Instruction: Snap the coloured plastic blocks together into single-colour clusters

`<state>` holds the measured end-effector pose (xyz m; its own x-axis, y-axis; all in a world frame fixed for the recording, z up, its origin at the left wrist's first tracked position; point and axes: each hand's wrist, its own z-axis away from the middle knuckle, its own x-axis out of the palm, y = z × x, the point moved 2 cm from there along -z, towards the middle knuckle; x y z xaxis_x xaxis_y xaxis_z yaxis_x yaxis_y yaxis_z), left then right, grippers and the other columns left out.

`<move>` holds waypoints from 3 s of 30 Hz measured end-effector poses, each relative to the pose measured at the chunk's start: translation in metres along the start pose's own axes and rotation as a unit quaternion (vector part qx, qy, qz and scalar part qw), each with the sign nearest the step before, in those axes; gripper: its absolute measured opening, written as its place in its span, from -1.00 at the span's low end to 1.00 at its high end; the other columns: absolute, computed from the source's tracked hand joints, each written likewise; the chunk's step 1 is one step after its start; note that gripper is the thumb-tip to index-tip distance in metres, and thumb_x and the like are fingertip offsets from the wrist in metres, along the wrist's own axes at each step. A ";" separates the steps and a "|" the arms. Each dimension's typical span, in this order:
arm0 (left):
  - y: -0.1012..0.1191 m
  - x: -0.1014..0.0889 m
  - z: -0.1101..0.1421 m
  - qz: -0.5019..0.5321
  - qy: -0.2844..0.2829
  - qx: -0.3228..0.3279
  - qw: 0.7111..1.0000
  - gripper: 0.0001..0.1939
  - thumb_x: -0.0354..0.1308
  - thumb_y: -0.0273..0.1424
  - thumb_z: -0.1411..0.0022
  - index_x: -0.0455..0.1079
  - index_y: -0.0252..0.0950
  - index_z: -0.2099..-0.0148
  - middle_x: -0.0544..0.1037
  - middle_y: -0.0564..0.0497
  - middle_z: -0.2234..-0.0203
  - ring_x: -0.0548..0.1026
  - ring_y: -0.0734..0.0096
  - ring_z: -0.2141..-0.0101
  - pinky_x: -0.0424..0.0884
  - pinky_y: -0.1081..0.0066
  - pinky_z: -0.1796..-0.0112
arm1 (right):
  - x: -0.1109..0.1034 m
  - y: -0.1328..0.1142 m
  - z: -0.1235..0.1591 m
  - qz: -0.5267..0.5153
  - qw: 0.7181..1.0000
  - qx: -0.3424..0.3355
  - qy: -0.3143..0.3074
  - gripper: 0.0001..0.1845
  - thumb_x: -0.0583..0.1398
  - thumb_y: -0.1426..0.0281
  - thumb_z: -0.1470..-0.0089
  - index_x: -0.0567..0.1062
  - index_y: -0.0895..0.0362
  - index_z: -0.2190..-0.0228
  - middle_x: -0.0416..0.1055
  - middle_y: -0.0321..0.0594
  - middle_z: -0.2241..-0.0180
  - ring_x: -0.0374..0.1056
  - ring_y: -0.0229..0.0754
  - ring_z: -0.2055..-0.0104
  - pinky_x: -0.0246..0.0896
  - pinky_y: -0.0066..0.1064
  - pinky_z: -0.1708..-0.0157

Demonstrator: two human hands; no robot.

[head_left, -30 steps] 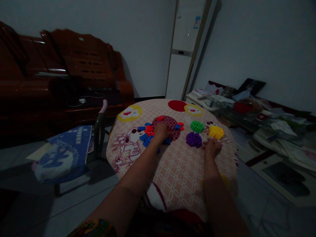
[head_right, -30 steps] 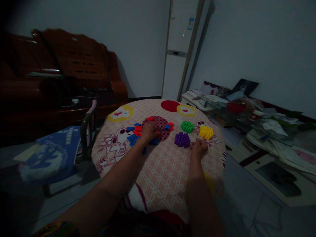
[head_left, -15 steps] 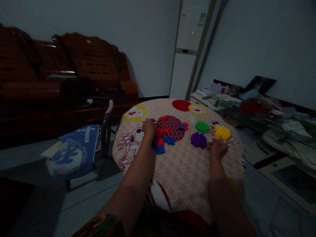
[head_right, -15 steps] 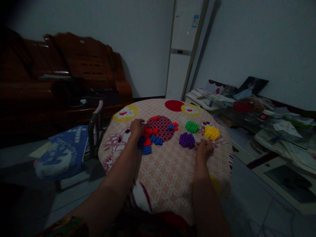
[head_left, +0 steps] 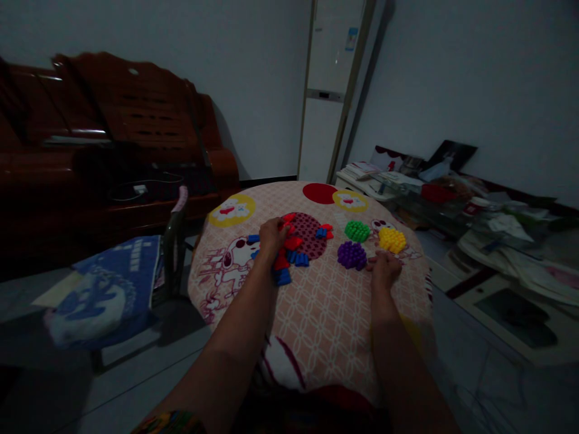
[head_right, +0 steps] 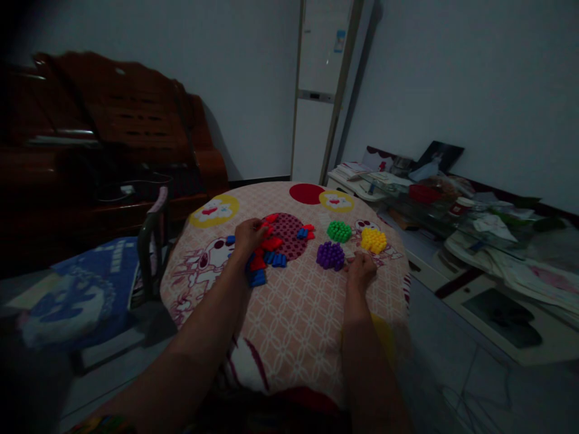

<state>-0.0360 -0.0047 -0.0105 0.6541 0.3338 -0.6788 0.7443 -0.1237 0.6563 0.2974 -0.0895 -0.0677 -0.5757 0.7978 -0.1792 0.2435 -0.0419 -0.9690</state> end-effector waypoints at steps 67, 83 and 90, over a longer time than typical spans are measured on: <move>0.015 0.028 0.007 0.273 -0.149 0.038 0.950 -0.74 0.22 -0.47 -0.06 0.61 -0.38 0.18 0.67 -0.12 0.23 0.60 0.16 0.16 0.50 0.19 0.02 | -0.009 -0.035 0.015 0.168 0.953 -0.246 0.061 -0.62 0.02 0.40 -0.09 0.55 0.24 0.18 0.55 0.03 0.28 0.47 -0.06 0.26 0.32 -0.31 0.17; 0.077 0.046 0.049 0.488 -0.279 -0.048 0.826 -0.69 0.19 -0.44 -0.12 0.57 -0.38 0.08 0.63 -0.02 0.39 0.42 0.56 0.54 0.34 0.54 0.47 | 0.044 -0.057 0.082 0.111 0.818 -0.541 -0.159 -0.63 0.06 0.38 -0.31 0.52 0.10 -0.06 0.47 0.03 -0.03 0.41 -0.01 -0.09 0.36 -0.12 -0.10; 0.084 0.045 0.052 0.516 -0.309 -0.041 0.798 -0.67 0.19 -0.21 -0.25 0.57 -0.39 0.14 0.59 -0.04 0.45 0.48 0.46 0.46 0.38 0.52 0.44 | 0.036 -0.061 0.082 0.077 0.829 -0.539 -0.131 -0.64 0.05 0.34 -0.33 0.52 0.13 -0.04 0.50 0.04 0.04 0.44 -0.02 -0.03 0.37 -0.13 -0.08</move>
<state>0.0631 -0.0487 -0.0031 0.8736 -0.4330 0.2222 -0.2295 0.0360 0.9726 0.1978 -0.1081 -0.0286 -0.5878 0.6696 -0.4540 0.8046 0.5422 -0.2421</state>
